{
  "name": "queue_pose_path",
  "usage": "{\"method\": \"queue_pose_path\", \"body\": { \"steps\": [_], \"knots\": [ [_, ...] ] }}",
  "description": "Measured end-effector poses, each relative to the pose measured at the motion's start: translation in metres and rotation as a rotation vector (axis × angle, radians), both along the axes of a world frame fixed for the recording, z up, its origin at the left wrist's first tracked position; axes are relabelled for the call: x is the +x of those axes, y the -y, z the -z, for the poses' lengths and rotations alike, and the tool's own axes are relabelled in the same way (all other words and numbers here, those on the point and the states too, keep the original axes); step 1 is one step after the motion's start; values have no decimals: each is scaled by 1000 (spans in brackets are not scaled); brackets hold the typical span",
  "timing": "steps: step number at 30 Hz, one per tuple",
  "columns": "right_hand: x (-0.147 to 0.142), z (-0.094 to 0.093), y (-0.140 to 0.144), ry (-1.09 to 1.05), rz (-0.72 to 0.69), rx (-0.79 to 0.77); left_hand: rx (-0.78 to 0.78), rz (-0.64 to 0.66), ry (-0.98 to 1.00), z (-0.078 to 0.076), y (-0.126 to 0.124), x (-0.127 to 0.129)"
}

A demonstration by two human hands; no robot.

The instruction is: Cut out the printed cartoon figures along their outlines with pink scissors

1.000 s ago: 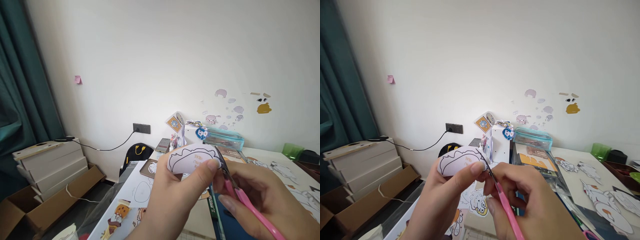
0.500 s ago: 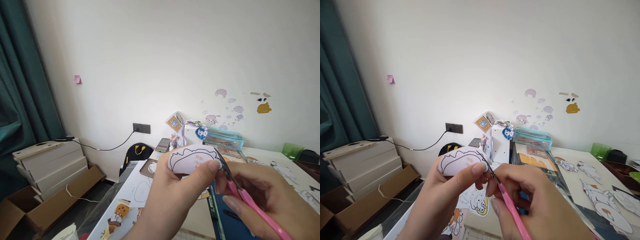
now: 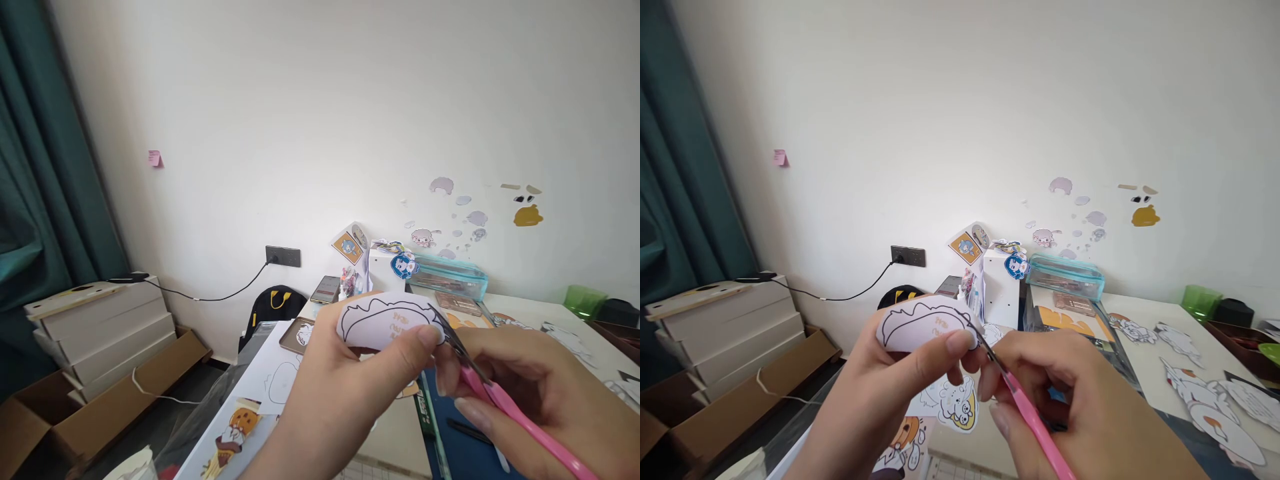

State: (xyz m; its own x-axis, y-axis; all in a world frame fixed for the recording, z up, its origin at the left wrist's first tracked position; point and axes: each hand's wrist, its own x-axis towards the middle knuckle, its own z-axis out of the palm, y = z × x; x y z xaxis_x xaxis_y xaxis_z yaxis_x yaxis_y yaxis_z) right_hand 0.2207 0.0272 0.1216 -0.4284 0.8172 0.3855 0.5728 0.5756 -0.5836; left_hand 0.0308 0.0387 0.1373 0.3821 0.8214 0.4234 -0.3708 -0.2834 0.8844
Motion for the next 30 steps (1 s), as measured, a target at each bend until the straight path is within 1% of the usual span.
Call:
{"method": "queue_pose_path", "body": {
  "steps": [3,7,11,13,15,17,19,20,21,26,30],
  "knots": [
    [1,-1,1,13,-2,11,12,9,16,1,0,-1],
    [1,-5,-2,17,-7,-19,-10,-2,51,0,0,0],
    [-5,-7,-1,19,7,-52,-41,-8,32,-2,2,0],
    [-9,-7,2,-8,17,-39,-38,-4,17,-2,2,0],
    [-10,-7,4,-37,59,-6,-25,-5,11,-3,2,0],
    [-9,-6,6,-14,60,17,-18,-7,-5,-3,2,-2],
    [-6,-6,6,30,33,19,-18,-3,-19,-3,2,-5],
    [-5,-5,7,19,33,13,-21,-2,-24,-3,2,-6],
    [-4,-5,7,-11,79,6,-21,0,-29,-3,2,-7],
    [-6,-5,9,2,96,15,-1,16,-64,-1,2,-10],
    [-5,-5,12,30,128,47,-38,49,-24,-5,2,-8]
  ]
}}
